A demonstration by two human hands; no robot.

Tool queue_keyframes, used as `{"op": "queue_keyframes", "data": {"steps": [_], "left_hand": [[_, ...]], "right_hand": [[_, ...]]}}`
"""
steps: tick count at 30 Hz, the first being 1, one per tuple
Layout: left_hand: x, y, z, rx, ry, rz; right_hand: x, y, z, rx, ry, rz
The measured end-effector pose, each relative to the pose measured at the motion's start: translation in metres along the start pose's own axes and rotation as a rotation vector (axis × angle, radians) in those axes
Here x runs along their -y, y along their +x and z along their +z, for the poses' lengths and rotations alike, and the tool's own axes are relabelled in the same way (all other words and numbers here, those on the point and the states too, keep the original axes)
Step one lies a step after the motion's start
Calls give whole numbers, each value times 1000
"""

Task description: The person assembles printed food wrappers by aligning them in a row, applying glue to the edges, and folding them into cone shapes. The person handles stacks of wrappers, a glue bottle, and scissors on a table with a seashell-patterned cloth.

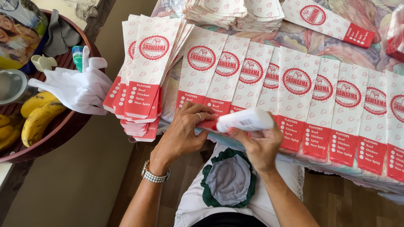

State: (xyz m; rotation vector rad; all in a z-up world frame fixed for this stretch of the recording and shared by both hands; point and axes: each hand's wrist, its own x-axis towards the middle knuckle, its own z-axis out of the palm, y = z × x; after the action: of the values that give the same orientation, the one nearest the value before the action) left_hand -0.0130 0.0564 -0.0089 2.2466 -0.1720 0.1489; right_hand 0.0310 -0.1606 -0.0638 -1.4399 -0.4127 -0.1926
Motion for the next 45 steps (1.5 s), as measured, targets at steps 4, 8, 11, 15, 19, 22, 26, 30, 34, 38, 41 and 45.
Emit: {"op": "queue_keyframes", "data": {"steps": [4, 8, 11, 15, 19, 22, 26, 30, 34, 38, 41, 45], "left_hand": [[-3, 1, 0, -22, -6, -8], [3, 1, 11, -89, 13, -42], [4, 2, 15, -124, 20, -54], [-2, 2, 12, -132, -9, -43], [-4, 2, 7, -113, -6, -45], [-5, 2, 6, -100, 5, -42], [0, 0, 9, -116, 21, 2], [-8, -4, -6, -240, 17, 138], [10, -13, -23, -345, 246, 117], [25, -17, -21, -303, 393, 43], [18, -19, -34, -243, 272, -14], [25, -22, -41, -185, 94, -51]], "right_hand": [[-10, -6, -30, -2, -13, -22], [-8, -5, -30, -26, -43, -23], [-8, -6, -21, -15, -51, -23], [-4, -4, 1, -22, 5, -43], [-16, 1, 20, -13, -7, -55], [-14, -1, 16, 5, -40, -58], [-15, -10, -16, -61, -13, -34], [-11, -9, -34, -141, 9, -30], [-9, 0, -16, -145, 101, -73], [-7, 6, 16, -58, 75, -91], [-6, 10, 38, -1, 43, -68], [-5, 15, 58, 76, -24, -25]]}}
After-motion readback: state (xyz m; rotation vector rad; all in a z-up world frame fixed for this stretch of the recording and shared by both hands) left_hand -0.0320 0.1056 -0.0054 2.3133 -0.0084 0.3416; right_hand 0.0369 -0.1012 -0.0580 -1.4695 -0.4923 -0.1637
